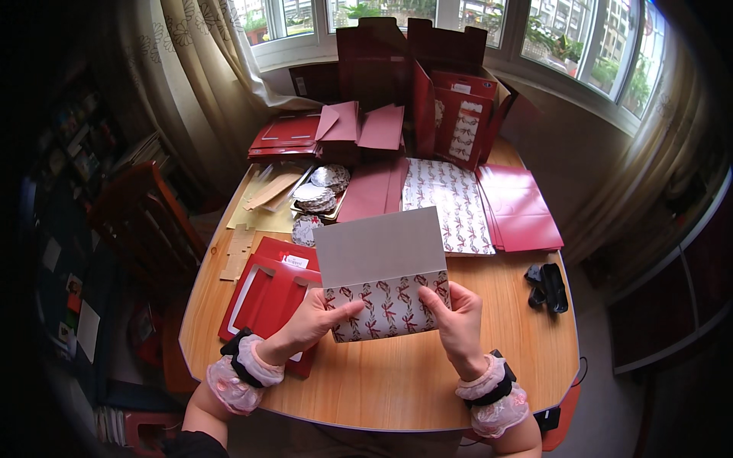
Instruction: The recorder is inspecting and assembling red cardboard packaging for money wallets.
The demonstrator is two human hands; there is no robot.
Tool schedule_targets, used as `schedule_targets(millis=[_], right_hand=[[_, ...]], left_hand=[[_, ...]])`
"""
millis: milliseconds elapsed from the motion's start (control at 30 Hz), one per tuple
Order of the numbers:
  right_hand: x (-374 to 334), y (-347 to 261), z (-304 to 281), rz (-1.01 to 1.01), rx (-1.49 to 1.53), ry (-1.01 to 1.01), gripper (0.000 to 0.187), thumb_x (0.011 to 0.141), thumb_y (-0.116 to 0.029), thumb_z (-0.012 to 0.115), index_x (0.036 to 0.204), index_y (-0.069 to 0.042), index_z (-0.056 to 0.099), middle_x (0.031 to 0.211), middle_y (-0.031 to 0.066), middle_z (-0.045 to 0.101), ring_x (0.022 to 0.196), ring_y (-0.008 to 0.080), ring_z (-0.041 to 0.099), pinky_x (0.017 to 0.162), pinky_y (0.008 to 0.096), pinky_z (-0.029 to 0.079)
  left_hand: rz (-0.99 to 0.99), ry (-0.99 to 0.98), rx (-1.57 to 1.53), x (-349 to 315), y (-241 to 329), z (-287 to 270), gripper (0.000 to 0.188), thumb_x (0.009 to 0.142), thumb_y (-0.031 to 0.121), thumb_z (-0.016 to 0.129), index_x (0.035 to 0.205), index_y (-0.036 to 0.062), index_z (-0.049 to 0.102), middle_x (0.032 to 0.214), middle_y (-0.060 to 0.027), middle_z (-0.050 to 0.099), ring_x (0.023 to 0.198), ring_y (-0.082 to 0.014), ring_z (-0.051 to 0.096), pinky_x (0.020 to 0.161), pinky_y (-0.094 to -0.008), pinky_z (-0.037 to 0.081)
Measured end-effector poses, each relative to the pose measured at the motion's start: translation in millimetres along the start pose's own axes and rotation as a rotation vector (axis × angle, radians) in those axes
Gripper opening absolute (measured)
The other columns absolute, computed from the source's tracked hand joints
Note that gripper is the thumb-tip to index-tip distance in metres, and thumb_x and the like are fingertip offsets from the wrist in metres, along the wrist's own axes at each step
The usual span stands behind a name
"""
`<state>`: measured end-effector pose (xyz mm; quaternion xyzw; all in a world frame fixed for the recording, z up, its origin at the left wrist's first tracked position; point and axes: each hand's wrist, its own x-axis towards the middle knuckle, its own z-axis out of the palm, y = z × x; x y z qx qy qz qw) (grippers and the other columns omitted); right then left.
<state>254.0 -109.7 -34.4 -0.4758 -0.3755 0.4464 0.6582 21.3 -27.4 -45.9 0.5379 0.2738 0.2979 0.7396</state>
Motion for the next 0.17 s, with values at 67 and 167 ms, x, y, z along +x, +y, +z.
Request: schedule_targets(millis=[67, 167], right_hand=[[0.0, 0.8, -1.0, -0.023, -0.017, -0.002, 0.01, 0.095, -0.006, 0.069, 0.098, 0.003, 0.07, 0.089, 0.0019, 0.072, 0.075, 0.0038, 0.062, 0.067, 0.0203, 0.051], [0.0, 3.1, -3.7, -0.044, -0.028, -0.025, 0.013, 0.095, -0.007, 0.069, 0.104, 0.003, 0.07, 0.093, 0.005, 0.074, 0.078, 0.0066, 0.067, 0.072, 0.021, 0.053]], left_hand=[[0.012, -0.01, 0.107, -3.0, 7.7, 4.4, 0.024, 0.096, 0.016, 0.07, 0.114, 0.0002, 0.069, 0.103, -0.0053, 0.074, 0.092, -0.0093, 0.068, 0.083, -0.0258, 0.056], [0.022, -0.038, 0.1, -4.5, 12.3, 7.4, 0.026, 0.092, 0.013, 0.073, 0.115, 0.0003, 0.07, 0.105, -0.0072, 0.074, 0.093, -0.0099, 0.069, 0.083, -0.0251, 0.056]])
